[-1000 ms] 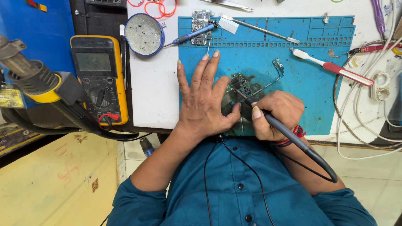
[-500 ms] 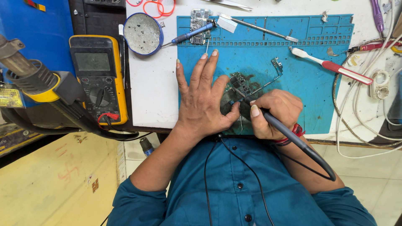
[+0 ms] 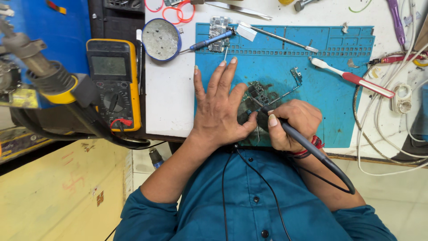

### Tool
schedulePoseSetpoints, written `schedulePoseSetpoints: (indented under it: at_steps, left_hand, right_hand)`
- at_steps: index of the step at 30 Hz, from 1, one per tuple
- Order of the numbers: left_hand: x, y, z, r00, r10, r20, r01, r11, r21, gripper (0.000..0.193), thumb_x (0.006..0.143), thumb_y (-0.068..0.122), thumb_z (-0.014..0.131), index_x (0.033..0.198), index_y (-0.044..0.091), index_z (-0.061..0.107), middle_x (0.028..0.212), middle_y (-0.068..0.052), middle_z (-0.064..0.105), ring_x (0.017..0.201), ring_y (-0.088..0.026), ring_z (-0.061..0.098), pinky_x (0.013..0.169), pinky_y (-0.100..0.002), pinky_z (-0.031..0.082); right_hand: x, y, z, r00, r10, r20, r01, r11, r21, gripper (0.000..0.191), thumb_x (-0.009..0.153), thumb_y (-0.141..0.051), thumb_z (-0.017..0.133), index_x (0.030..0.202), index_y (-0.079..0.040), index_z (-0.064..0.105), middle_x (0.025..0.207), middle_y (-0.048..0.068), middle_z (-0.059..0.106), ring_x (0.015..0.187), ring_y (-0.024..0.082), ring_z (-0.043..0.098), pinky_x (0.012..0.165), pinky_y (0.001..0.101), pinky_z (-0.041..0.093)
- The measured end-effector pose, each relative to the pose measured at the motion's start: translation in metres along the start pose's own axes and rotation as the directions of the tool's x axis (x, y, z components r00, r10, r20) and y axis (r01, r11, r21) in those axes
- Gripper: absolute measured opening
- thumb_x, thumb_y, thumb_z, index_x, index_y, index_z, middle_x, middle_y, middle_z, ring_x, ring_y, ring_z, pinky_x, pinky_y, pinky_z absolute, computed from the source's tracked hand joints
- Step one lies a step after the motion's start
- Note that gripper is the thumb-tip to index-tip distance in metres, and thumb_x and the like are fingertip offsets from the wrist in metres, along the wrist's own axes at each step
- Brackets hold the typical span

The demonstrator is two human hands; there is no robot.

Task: The person solders components on a small circuit board at a repair workbench, holding the board with one hand while applying a soldering iron with the other. They reposition the board, work on different board sections, and use tweezers to handle small parts on the board.

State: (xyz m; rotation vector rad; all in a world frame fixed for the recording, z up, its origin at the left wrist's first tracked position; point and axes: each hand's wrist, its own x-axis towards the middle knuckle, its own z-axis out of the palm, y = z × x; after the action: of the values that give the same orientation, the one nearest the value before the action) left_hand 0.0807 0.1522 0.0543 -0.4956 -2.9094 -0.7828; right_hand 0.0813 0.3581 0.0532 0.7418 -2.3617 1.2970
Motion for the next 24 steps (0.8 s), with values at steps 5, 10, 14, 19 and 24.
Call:
schedulePoseSetpoints:
  at_steps: [5,10,14,19,24]
  left_hand:
    - [0.001,0.004,-0.004,1.000,0.007,-0.009,-0.007,1.000,0.008,0.062,0.075,0.050,0.076,0.120,0.007,0.068,0.161,-0.022,0.035,0.153,-0.035,0.026,0.126,-0.067,-0.001]
    - [-0.002,0.012,-0.010,1.000,0.002,-0.017,-0.002,1.000,0.017,0.063,0.072,0.050,0.076,0.118,0.007,0.068,0.159,-0.022,0.038,0.152,-0.035,0.026,0.125,-0.066,-0.001]
    - [-0.007,0.019,-0.017,0.999,0.025,-0.032,-0.023,0.999,0.047,0.065,0.072,0.050,0.076,0.118,0.006,0.066,0.158,-0.024,0.039,0.150,-0.037,0.030,0.125,-0.066,0.001]
    - [-0.017,0.027,-0.023,0.998,0.029,-0.061,-0.026,0.999,0.046,0.061,0.070,0.049,0.076,0.112,0.006,0.064,0.155,-0.025,0.042,0.147,-0.039,0.036,0.124,-0.069,0.005]
    - [-0.031,0.034,-0.026,0.992,0.059,-0.113,-0.052,0.997,0.061,0.066,0.070,0.050,0.075,0.117,0.005,0.064,0.153,-0.026,0.043,0.147,-0.039,0.036,0.124,-0.069,0.007]
  right_hand:
    - [0.000,-0.004,-0.001,1.000,0.013,-0.013,-0.013,1.000,0.005,0.012,0.092,-0.011,0.065,0.085,-0.003,0.060,0.072,0.012,0.063,0.060,0.028,0.060,0.056,0.0372,0.045]
    - [-0.002,-0.012,-0.006,1.000,0.022,-0.012,-0.022,0.999,-0.025,0.012,0.091,-0.011,0.066,0.083,-0.003,0.061,0.072,0.012,0.062,0.060,0.029,0.060,0.059,0.0387,0.045]
    - [0.000,-0.023,-0.010,0.999,0.002,-0.047,-0.002,1.000,-0.001,0.009,0.091,-0.008,0.066,0.084,-0.003,0.062,0.074,0.012,0.063,0.062,0.029,0.060,0.060,0.0383,0.046]
    - [-0.004,-0.036,-0.013,0.997,-0.025,-0.068,0.024,0.999,-0.022,0.009,0.091,-0.007,0.066,0.085,-0.003,0.062,0.077,0.013,0.065,0.064,0.029,0.063,0.061,0.0379,0.047]
    - [-0.017,-0.044,-0.015,0.996,-0.018,-0.085,0.015,0.999,-0.030,0.009,0.090,-0.007,0.066,0.084,-0.003,0.062,0.073,0.013,0.061,0.062,0.030,0.061,0.060,0.0380,0.046]
